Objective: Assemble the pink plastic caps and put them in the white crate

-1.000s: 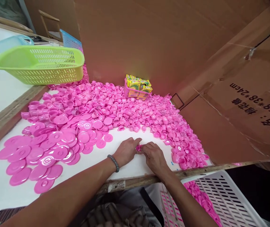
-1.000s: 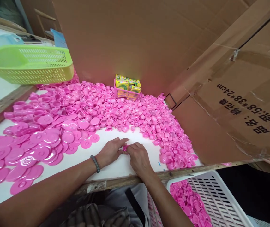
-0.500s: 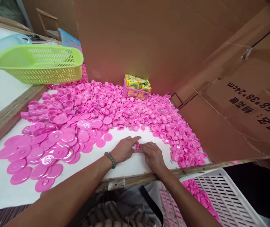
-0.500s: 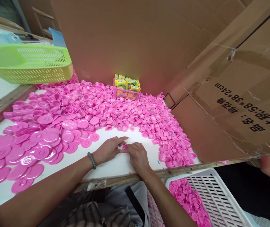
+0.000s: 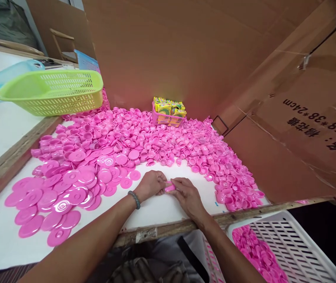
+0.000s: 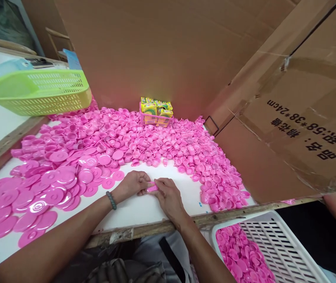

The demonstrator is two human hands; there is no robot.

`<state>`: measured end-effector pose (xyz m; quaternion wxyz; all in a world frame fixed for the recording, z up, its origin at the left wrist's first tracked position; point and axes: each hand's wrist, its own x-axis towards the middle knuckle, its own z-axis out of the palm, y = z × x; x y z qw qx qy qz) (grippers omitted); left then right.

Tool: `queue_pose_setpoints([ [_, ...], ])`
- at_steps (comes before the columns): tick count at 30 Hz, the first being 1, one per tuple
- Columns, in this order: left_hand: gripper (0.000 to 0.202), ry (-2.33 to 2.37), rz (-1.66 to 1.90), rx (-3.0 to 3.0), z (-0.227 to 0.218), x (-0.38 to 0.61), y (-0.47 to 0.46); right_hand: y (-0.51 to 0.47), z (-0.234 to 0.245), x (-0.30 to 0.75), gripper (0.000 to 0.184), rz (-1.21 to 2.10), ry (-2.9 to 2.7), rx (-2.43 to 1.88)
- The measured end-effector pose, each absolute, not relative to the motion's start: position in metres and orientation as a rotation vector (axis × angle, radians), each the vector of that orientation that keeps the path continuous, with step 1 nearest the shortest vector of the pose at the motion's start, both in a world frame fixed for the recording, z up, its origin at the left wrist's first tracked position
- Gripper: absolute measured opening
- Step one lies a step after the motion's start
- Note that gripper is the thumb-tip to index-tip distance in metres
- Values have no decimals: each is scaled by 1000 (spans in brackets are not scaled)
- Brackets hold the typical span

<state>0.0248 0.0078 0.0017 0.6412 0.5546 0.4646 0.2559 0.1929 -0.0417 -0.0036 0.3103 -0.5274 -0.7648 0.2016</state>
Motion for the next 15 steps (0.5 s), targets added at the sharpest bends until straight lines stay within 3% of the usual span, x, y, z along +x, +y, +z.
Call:
queue_pose_setpoints([
  [8,22,1149,568,1132,-2,30,9,-38,4,189,30,194,-2354,-1391],
  [15,34,1040,625,1118,-1,28,8,-39,-2,190,29,359,-2158,-1409],
])
